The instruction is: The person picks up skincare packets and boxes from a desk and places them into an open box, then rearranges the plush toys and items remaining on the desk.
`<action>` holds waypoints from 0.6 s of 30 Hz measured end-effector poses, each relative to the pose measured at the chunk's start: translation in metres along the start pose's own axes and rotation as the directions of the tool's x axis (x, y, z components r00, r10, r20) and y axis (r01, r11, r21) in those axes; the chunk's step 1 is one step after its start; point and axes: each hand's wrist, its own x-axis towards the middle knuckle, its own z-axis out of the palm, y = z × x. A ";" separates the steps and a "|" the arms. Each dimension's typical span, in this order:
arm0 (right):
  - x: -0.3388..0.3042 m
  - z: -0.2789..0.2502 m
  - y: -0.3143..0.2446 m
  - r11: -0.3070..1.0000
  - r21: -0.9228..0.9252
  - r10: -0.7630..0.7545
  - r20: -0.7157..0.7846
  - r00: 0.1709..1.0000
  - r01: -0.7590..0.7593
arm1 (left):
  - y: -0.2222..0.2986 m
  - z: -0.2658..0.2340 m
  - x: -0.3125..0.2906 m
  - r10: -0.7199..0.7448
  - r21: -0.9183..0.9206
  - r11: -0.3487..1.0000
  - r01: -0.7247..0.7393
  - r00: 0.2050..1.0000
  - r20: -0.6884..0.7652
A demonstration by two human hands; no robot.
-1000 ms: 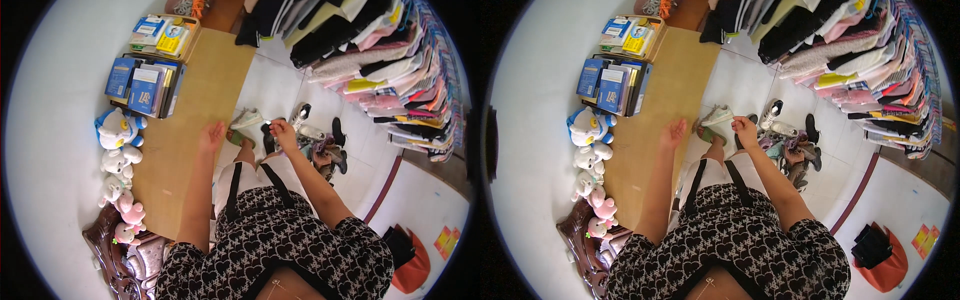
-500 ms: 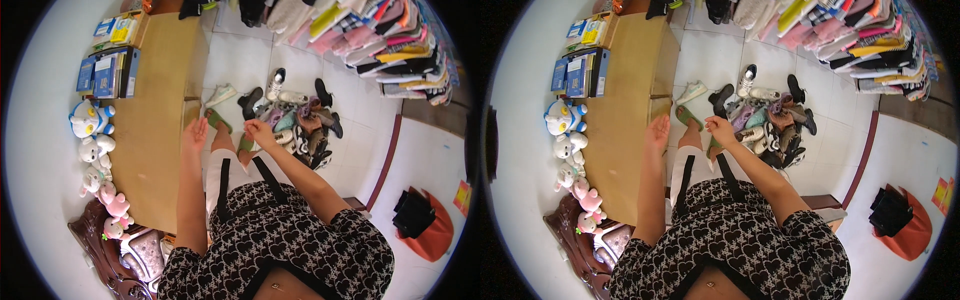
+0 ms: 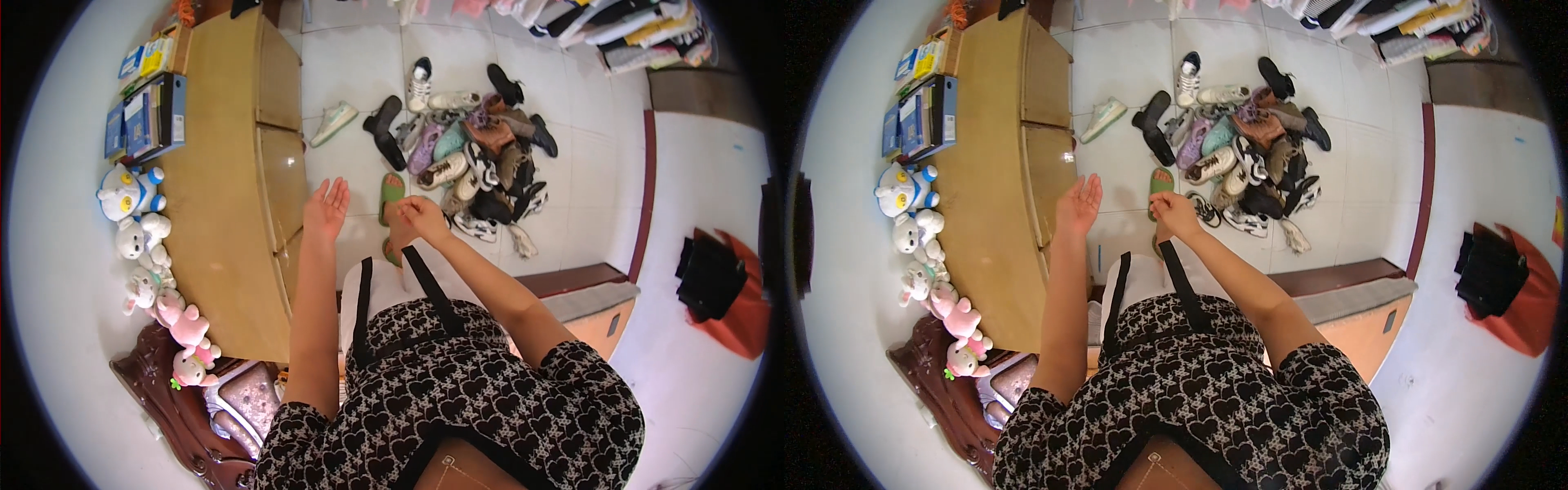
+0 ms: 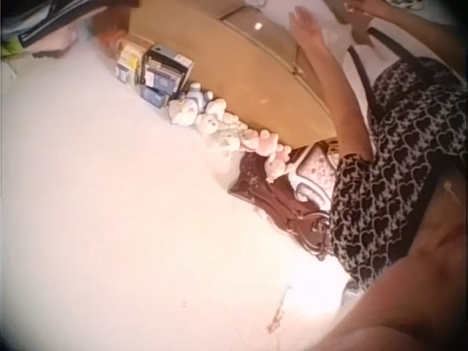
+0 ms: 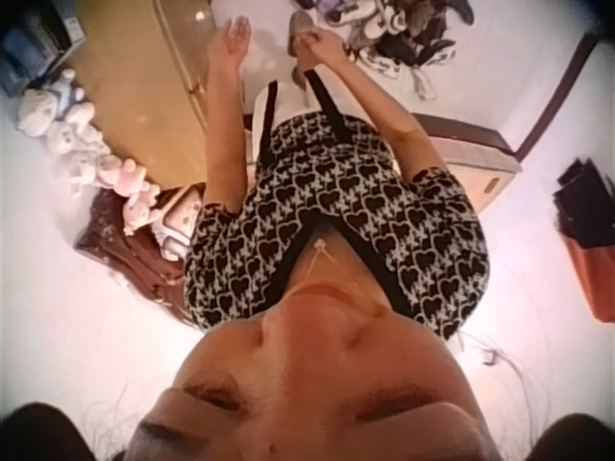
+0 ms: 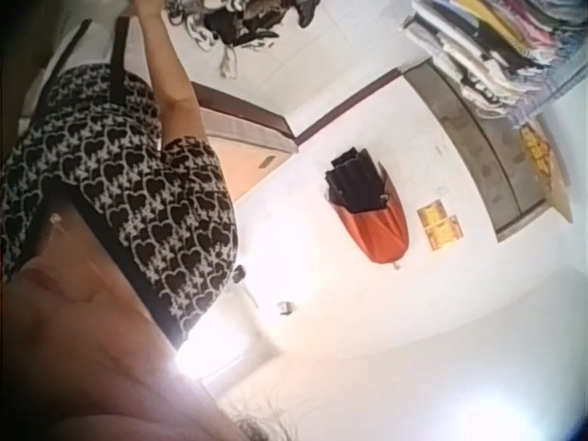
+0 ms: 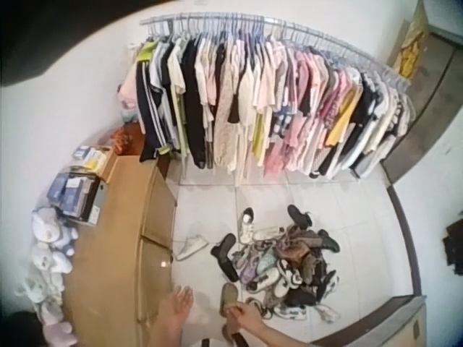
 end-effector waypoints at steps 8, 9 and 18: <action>-0.059 -0.008 0.098 0.999 0.031 -0.041 0.078 0.996 0.038 | -0.082 -0.058 -0.007 -0.016 -0.054 0.998 0.014 1.000 -0.024; -0.057 -0.009 0.099 1.000 -0.007 -0.008 0.092 0.996 0.009 | -0.087 -0.063 -0.002 -0.022 -0.065 0.998 0.020 0.999 -0.038; -0.104 -0.056 0.097 0.971 -0.239 0.021 0.143 0.989 0.014 | -0.160 -0.089 -0.004 -0.126 -0.084 0.990 0.118 0.986 -0.105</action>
